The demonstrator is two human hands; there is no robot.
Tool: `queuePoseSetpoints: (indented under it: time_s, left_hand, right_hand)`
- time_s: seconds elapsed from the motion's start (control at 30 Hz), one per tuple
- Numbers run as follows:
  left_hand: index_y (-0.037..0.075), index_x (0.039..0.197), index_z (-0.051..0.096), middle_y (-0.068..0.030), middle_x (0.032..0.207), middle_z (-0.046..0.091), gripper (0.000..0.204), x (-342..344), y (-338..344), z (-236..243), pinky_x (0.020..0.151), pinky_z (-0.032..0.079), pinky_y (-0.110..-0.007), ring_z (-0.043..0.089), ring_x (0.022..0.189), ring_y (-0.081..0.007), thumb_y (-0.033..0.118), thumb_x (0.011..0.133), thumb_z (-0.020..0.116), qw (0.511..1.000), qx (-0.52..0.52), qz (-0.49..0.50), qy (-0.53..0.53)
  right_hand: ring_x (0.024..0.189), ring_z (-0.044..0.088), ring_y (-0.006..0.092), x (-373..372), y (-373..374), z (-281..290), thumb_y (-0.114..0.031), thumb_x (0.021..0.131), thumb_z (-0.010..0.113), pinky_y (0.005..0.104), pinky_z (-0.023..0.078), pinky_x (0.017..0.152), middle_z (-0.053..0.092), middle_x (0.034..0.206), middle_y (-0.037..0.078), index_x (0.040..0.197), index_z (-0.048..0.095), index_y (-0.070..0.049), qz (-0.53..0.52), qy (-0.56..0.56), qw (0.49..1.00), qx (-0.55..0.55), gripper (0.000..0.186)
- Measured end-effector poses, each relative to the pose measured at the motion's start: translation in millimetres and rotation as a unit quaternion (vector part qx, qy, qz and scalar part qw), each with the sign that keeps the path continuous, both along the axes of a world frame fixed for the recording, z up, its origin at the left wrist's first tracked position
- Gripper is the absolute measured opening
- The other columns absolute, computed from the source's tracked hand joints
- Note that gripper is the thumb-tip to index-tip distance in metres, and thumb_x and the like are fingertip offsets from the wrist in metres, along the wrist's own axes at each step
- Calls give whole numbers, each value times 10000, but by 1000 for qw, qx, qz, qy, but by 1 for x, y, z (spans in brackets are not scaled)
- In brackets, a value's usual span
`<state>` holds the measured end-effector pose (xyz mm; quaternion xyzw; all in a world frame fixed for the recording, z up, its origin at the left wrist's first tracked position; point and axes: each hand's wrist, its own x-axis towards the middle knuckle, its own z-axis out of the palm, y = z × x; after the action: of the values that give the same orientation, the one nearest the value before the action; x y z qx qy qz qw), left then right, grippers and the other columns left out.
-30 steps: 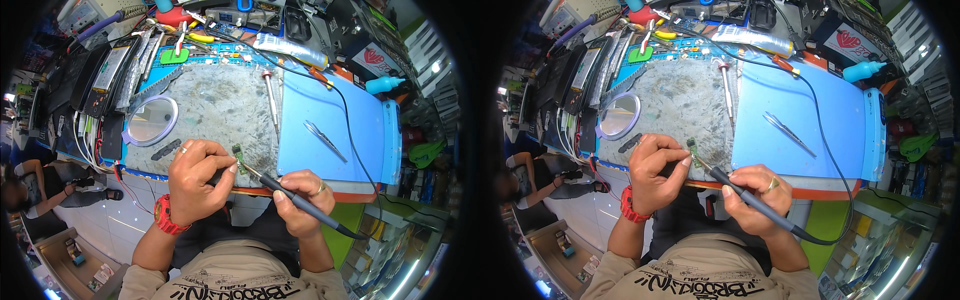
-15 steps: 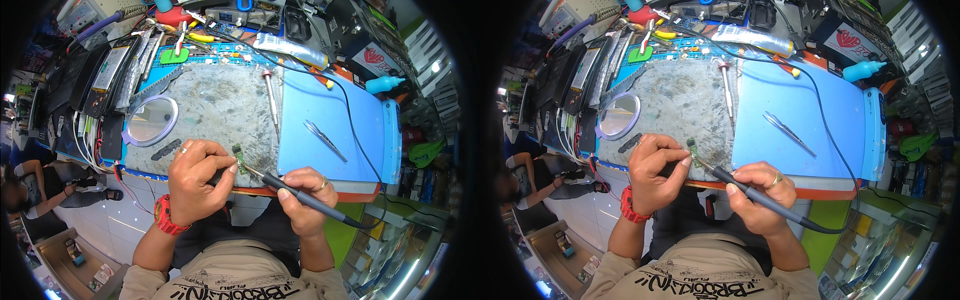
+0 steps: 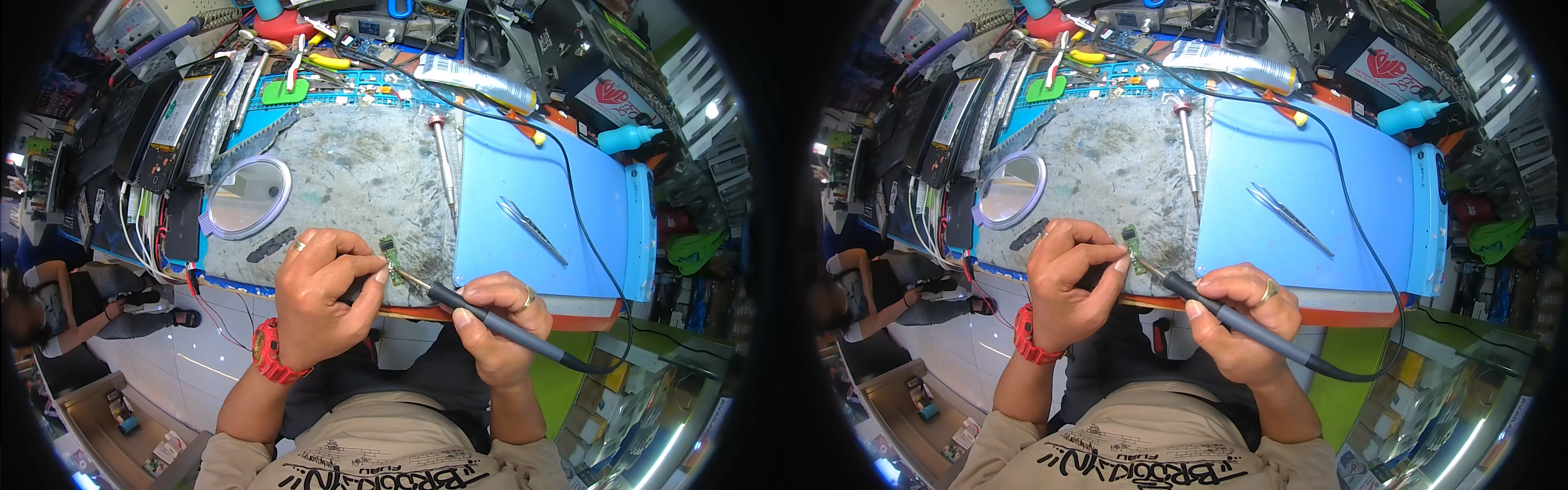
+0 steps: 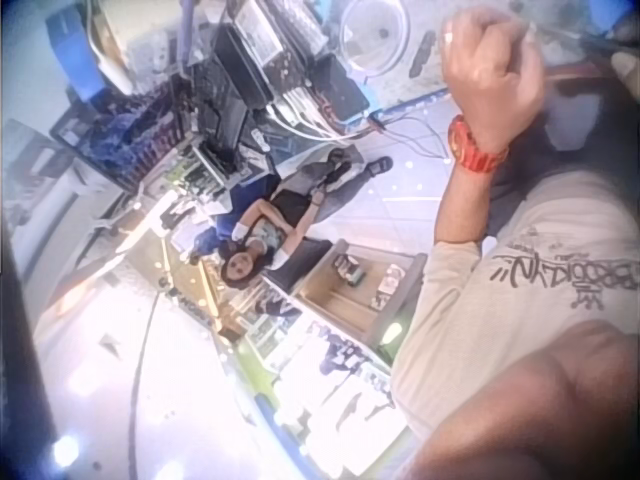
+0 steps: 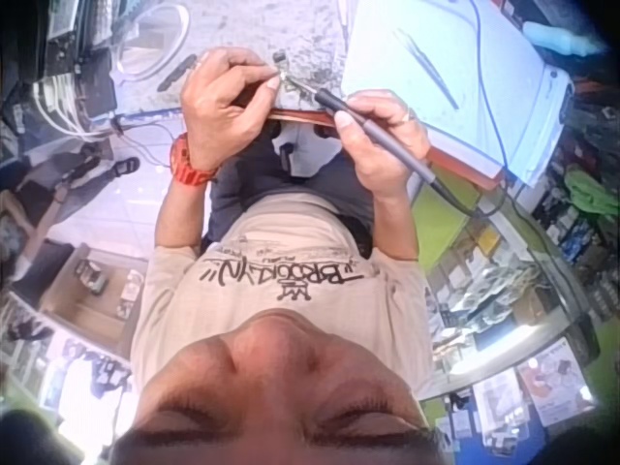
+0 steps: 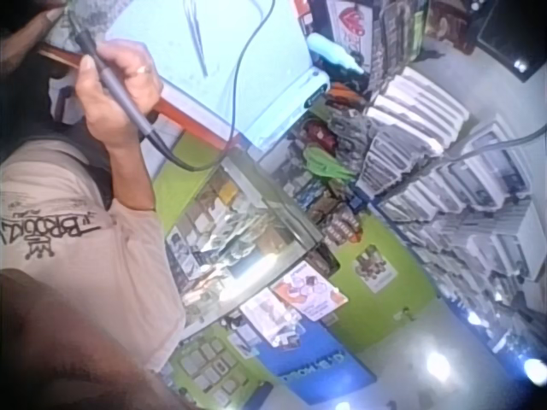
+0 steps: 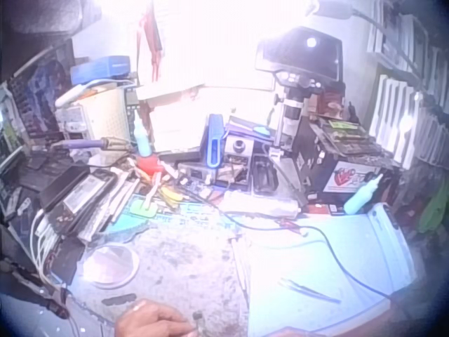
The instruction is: The person solders components onto a small green circuit board using a soldering iron and flux, while working at a crowded repair bench.
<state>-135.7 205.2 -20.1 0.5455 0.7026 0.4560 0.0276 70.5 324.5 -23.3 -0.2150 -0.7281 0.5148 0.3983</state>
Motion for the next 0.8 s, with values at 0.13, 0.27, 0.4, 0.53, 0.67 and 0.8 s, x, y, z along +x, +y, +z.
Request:
queuePoseSetpoints:
  time_s: [0.13, 0.27, 0.4, 0.53, 0.67, 0.8]
  left_hand:
    - [41, 886, 784, -70, 912, 717, 126, -1, 1, 0, 731, 497, -384, 652, 796, -252, -17, 785, 833, 1000, 7, -7, 23]
    - [40, 884, 785, -71, 913, 717, 124, -2, 1, -1, 729, 496, -385, 652, 796, -252, -17, 785, 833, 1000, 6, -6, 22]
    - [39, 883, 785, -74, 912, 717, 123, -1, 2, 0, 729, 496, -387, 653, 791, -254, -16, 784, 833, 1000, 8, -5, 22]
    - [38, 885, 785, -77, 912, 718, 124, -2, 2, 0, 731, 497, -388, 656, 784, -256, -15, 784, 833, 1000, 13, -7, 22]
    - [39, 886, 784, -77, 912, 719, 126, -2, 2, 0, 728, 496, -389, 658, 784, -255, -16, 784, 834, 1000, 13, -8, 27]
    - [41, 885, 783, -75, 914, 719, 127, -2, 2, 0, 725, 494, -389, 657, 785, -253, -16, 785, 835, 1000, 13, -9, 27]
  right_hand:
    - [773, 745, 182, 0, -1, 0, 58, 837, 835, 280, 572, 630, 772, 910, 152, 1002, 712, -1, -3, -7, 1000, 5, 214]
    - [768, 748, 182, -1, -2, -2, 57, 834, 836, 279, 572, 623, 775, 909, 153, 1002, 715, -2, -7, 3, 1000, 14, 215]
    - [758, 745, 176, 1, -1, -4, 51, 831, 839, 276, 567, 611, 774, 905, 155, 996, 715, 0, -9, 15, 1000, 17, 212]
    - [746, 742, 169, 1, -4, -3, 45, 828, 841, 271, 563, 600, 772, 900, 155, 989, 714, 1, -13, 5, 1000, 8, 210]
    - [730, 736, 162, 1, -5, -1, 35, 822, 847, 262, 548, 581, 772, 891, 150, 983, 714, -1, -19, -9, 999, 29, 211]
    - [727, 736, 162, 1, -5, -1, 25, 816, 853, 261, 540, 572, 775, 886, 148, 978, 716, -6, -23, -14, 999, 29, 214]
